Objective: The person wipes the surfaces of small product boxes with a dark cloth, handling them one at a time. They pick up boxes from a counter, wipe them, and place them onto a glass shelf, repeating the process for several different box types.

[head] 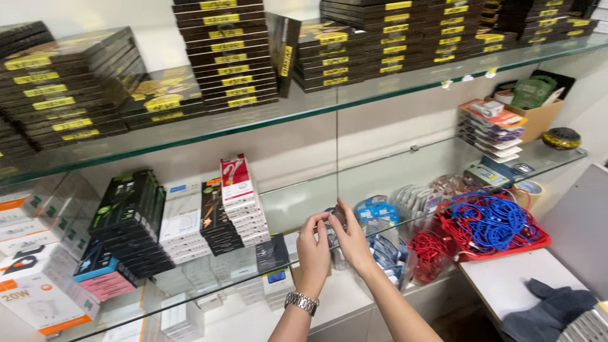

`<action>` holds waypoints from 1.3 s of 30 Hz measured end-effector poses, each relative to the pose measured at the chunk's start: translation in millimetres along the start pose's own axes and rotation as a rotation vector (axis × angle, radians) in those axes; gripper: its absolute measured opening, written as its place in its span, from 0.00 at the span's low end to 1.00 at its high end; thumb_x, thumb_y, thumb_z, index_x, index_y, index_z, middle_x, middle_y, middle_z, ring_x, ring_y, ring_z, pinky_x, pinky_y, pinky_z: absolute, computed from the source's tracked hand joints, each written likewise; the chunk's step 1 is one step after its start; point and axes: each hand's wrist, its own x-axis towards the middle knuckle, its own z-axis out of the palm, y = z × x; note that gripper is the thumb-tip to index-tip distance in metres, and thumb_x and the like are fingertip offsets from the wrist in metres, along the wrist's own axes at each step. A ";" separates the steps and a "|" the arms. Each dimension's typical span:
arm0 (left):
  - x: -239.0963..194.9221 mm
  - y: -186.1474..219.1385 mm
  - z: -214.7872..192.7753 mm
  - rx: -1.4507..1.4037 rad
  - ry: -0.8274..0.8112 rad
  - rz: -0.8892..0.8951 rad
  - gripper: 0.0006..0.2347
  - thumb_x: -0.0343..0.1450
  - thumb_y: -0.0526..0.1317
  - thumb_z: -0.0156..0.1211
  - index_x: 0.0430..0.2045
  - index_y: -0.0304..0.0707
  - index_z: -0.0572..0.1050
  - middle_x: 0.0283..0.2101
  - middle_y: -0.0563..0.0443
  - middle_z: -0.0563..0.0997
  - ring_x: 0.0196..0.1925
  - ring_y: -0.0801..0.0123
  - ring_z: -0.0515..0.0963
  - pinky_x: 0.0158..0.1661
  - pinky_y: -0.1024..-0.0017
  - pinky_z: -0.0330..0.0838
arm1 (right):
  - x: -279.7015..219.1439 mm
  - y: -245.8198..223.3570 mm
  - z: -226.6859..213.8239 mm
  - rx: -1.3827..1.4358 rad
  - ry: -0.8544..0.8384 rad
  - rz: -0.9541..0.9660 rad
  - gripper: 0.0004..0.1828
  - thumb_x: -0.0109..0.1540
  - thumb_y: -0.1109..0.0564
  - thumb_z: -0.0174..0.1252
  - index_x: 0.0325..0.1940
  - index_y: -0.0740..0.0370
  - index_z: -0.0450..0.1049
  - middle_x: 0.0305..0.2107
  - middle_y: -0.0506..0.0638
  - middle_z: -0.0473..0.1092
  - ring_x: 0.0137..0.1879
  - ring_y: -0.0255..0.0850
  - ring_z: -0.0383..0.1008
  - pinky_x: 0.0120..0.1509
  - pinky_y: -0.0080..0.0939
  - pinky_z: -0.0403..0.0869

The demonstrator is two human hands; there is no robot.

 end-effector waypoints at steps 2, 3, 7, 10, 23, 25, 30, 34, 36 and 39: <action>-11.1 -2.5 29.9 -0.023 -0.073 -0.123 0.09 0.75 0.38 0.51 0.42 0.37 0.80 0.39 0.45 0.86 0.41 0.61 0.86 0.42 0.68 0.76 | -9.8 3.0 -32.1 -0.003 0.037 0.076 0.34 0.67 0.49 0.53 0.76 0.57 0.55 0.66 0.61 0.64 0.71 0.47 0.66 0.69 0.43 0.67; -15.8 -3.2 45.1 -0.035 -0.111 -0.182 0.10 0.76 0.39 0.51 0.41 0.37 0.80 0.37 0.46 0.86 0.39 0.62 0.86 0.40 0.69 0.76 | -13.8 3.1 -47.8 -0.005 0.056 0.111 0.33 0.67 0.50 0.53 0.75 0.56 0.56 0.66 0.60 0.65 0.69 0.46 0.68 0.67 0.43 0.69; -38.7 -5.6 102.2 -0.203 -0.186 -0.174 0.09 0.76 0.38 0.52 0.41 0.35 0.80 0.38 0.47 0.86 0.40 0.70 0.85 0.40 0.72 0.76 | -33.1 5.0 -106.6 -0.056 0.106 0.089 0.30 0.66 0.51 0.54 0.72 0.59 0.60 0.59 0.57 0.70 0.63 0.42 0.73 0.66 0.42 0.70; -57.5 -5.3 140.1 -0.265 -0.253 -0.202 0.10 0.76 0.38 0.52 0.41 0.33 0.80 0.36 0.48 0.86 0.38 0.72 0.83 0.40 0.74 0.76 | -50.2 5.9 -146.1 -0.038 0.117 0.093 0.27 0.66 0.53 0.54 0.70 0.60 0.64 0.53 0.55 0.75 0.59 0.40 0.75 0.63 0.41 0.72; -139.8 11.5 284.9 -0.550 -0.484 -0.330 0.10 0.77 0.36 0.50 0.43 0.30 0.78 0.37 0.47 0.85 0.37 0.72 0.83 0.39 0.74 0.78 | -123.1 1.9 -303.1 -0.042 0.283 0.175 0.21 0.67 0.57 0.52 0.65 0.63 0.68 0.50 0.53 0.78 0.54 0.36 0.78 0.59 0.36 0.75; -152.5 17.6 303.2 -0.565 -0.523 -0.332 0.10 0.77 0.36 0.50 0.43 0.30 0.78 0.37 0.47 0.85 0.37 0.72 0.83 0.39 0.74 0.77 | -136.3 7.6 -325.2 -0.042 0.327 0.184 0.21 0.67 0.57 0.52 0.64 0.63 0.69 0.50 0.53 0.77 0.54 0.37 0.78 0.59 0.36 0.75; -183.4 36.7 338.4 -0.543 -0.623 -0.387 0.10 0.77 0.36 0.49 0.43 0.31 0.78 0.38 0.46 0.86 0.38 0.72 0.84 0.40 0.75 0.76 | -167.9 17.2 -375.7 -0.162 0.416 0.236 0.20 0.68 0.55 0.52 0.63 0.60 0.71 0.46 0.53 0.79 0.51 0.39 0.77 0.56 0.39 0.74; -199.4 45.8 368.4 -0.536 -0.718 -0.401 0.10 0.77 0.37 0.49 0.43 0.31 0.78 0.37 0.46 0.86 0.38 0.72 0.84 0.41 0.74 0.76 | -188.3 25.8 -408.3 -0.168 0.495 0.298 0.20 0.67 0.53 0.52 0.63 0.58 0.71 0.45 0.51 0.79 0.51 0.36 0.78 0.55 0.38 0.75; -205.2 47.9 385.6 -0.558 -0.762 -0.448 0.11 0.77 0.37 0.49 0.43 0.31 0.78 0.38 0.46 0.86 0.39 0.72 0.84 0.42 0.74 0.77 | -197.9 32.7 -422.8 -0.162 0.535 0.321 0.20 0.67 0.54 0.51 0.63 0.59 0.72 0.45 0.51 0.78 0.50 0.36 0.78 0.55 0.38 0.75; -215.1 44.3 409.8 -0.517 -0.825 -0.448 0.11 0.77 0.38 0.49 0.44 0.31 0.79 0.39 0.45 0.85 0.40 0.71 0.83 0.43 0.73 0.78 | -214.1 49.3 -447.6 -0.181 0.605 0.338 0.21 0.67 0.53 0.53 0.64 0.61 0.70 0.46 0.52 0.79 0.51 0.36 0.77 0.57 0.36 0.74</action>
